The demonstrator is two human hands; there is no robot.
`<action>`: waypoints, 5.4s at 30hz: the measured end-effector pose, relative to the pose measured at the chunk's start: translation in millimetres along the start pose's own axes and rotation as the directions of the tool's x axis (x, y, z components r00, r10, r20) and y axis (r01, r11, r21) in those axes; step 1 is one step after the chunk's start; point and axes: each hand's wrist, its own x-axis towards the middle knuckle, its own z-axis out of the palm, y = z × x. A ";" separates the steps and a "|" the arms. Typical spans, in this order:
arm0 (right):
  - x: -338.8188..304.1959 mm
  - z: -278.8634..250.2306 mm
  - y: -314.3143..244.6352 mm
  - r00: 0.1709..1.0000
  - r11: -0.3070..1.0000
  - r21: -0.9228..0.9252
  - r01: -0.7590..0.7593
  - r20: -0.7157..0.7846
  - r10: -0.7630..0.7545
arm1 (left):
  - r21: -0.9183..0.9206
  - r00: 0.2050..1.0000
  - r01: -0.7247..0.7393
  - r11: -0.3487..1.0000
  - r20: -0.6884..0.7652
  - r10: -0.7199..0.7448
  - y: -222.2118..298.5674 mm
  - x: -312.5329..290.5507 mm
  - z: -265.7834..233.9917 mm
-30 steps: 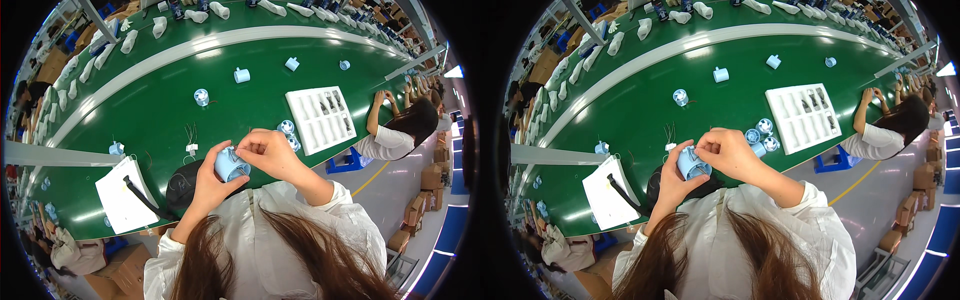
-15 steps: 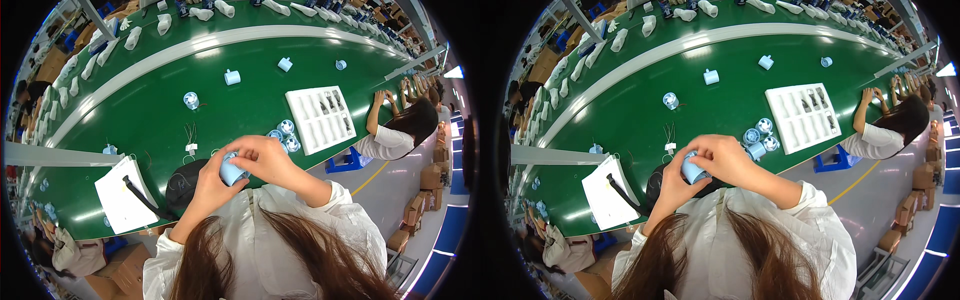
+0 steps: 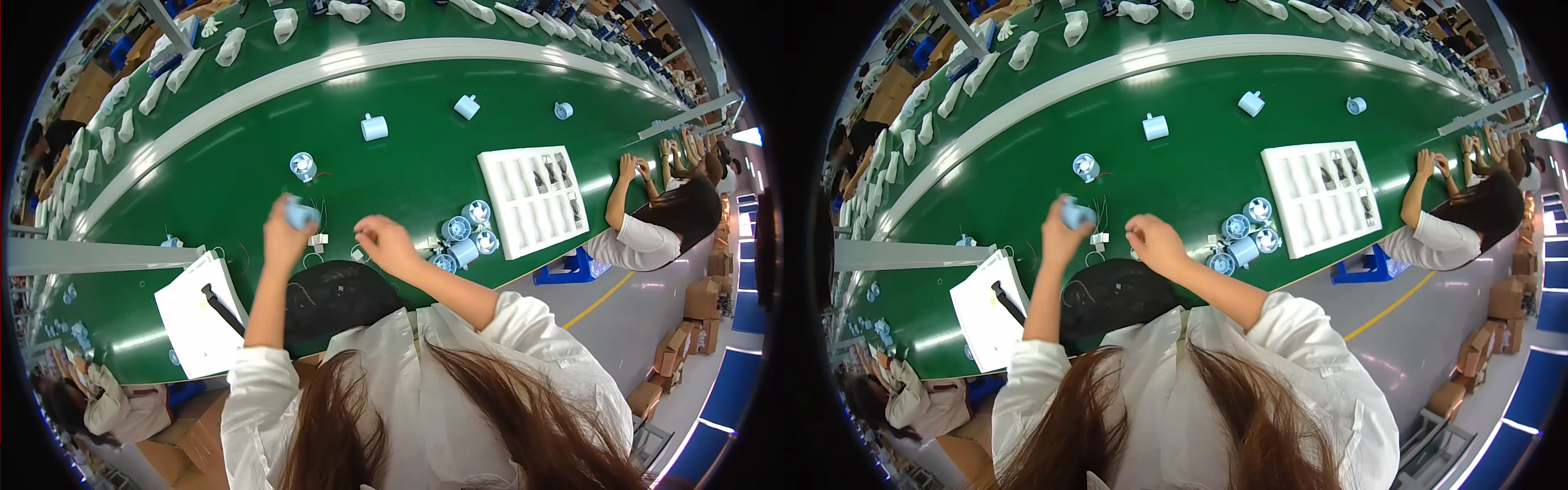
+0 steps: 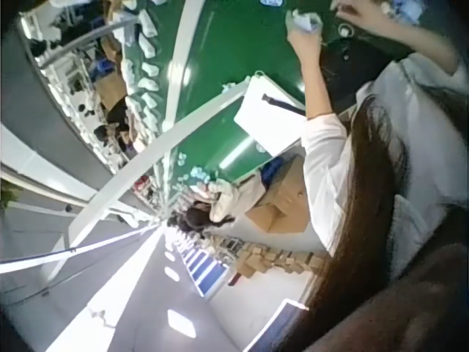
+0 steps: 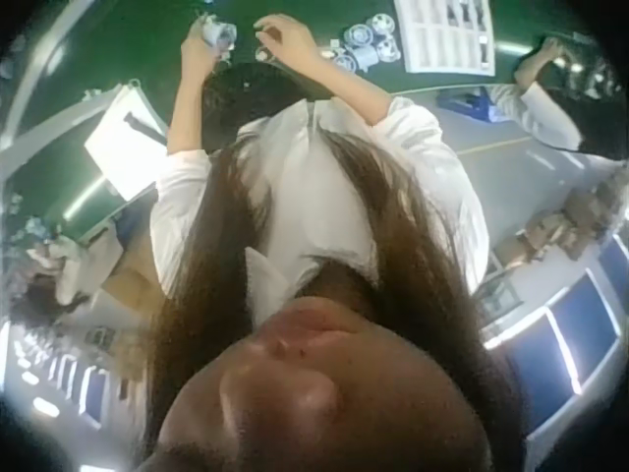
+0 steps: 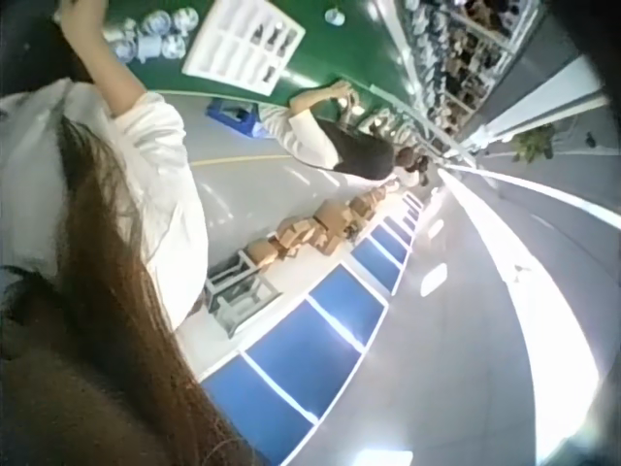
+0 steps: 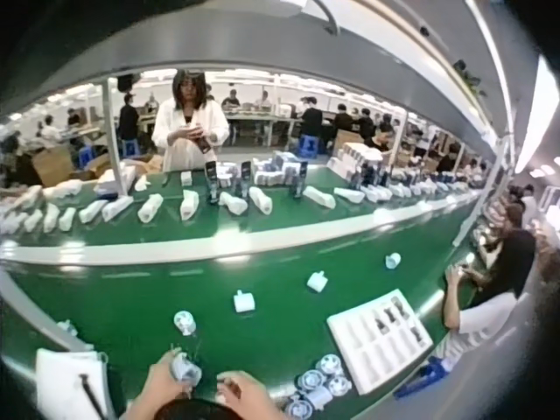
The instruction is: Assemble small blue electronic components on a manufacturing assembly line.
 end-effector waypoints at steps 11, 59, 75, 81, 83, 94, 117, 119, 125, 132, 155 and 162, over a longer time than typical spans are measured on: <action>34.4 105.2 49.0 0.954 0.901 -0.403 -0.162 0.168 0.247 | 0.637 0.934 -0.307 0.707 0.057 0.354 -75.9 107.0 16.2; -40.5 -83.0 -58.0 0.951 0.422 0.852 -0.310 0.272 0.150 | -0.848 0.798 0.483 0.217 0.529 0.288 73.4 -111.0 2.6; -62.3 -59.8 -123.1 0.891 0.895 -0.001 0.447 -0.082 -0.446 | -0.858 0.860 0.509 -0.073 0.509 0.020 100.5 -105.9 -17.6; -66.2 -54.1 -123.0 0.855 0.864 -0.143 0.483 -0.135 -0.500 | -0.888 0.889 0.458 -0.051 0.456 0.044 109.6 -109.6 -17.4; -66.0 -54.8 -123.4 0.845 0.846 -0.207 0.492 -0.122 -0.521 | -0.895 0.896 0.445 -0.030 0.445 0.009 114.3 -110.5 -18.8; -60.4 -64.2 -122.0 0.751 0.705 -0.310 0.638 0.048 -0.658 | -0.902 0.903 0.430 0.038 0.430 0.007 108.9 -113.2 -16.5; -62.1 -63.3 -120.3 0.990 0.908 0.402 0.120 -0.112 -0.081 | -0.850 0.940 0.262 0.458 0.332 0.078 112.3 -114.1 -29.9; -61.9 -63.7 -122.1 0.992 0.889 0.440 0.128 -0.041 -0.123 | -0.778 0.969 0.054 0.626 0.192 0.155 102.8 -111.9 -25.0; -60.4 -57.1 -102.0 0.998 0.868 0.494 0.045 0.006 -0.055 | -0.722 0.979 -0.034 0.692 0.116 0.169 112.4 -115.6 -23.4; -49.0 -77.3 -119.3 0.984 0.459 0.870 -0.178 0.145 0.107 | -0.746 0.773 0.580 0.327 0.631 0.067 90.4 -115.2 -24.0; -45.0 -86.0 -115.0 0.969 0.990 0.094 -0.108 0.233 0.084 | -0.566 0.968 0.103 0.818 0.245 0.048 109.4 -124.2 -10.5; -47.1 -89.6 -114.8 0.960 0.990 0.088 -0.112 0.268 0.085 | -0.466 0.970 -0.002 0.885 0.214 0.115 110.8 -125.9 -11.2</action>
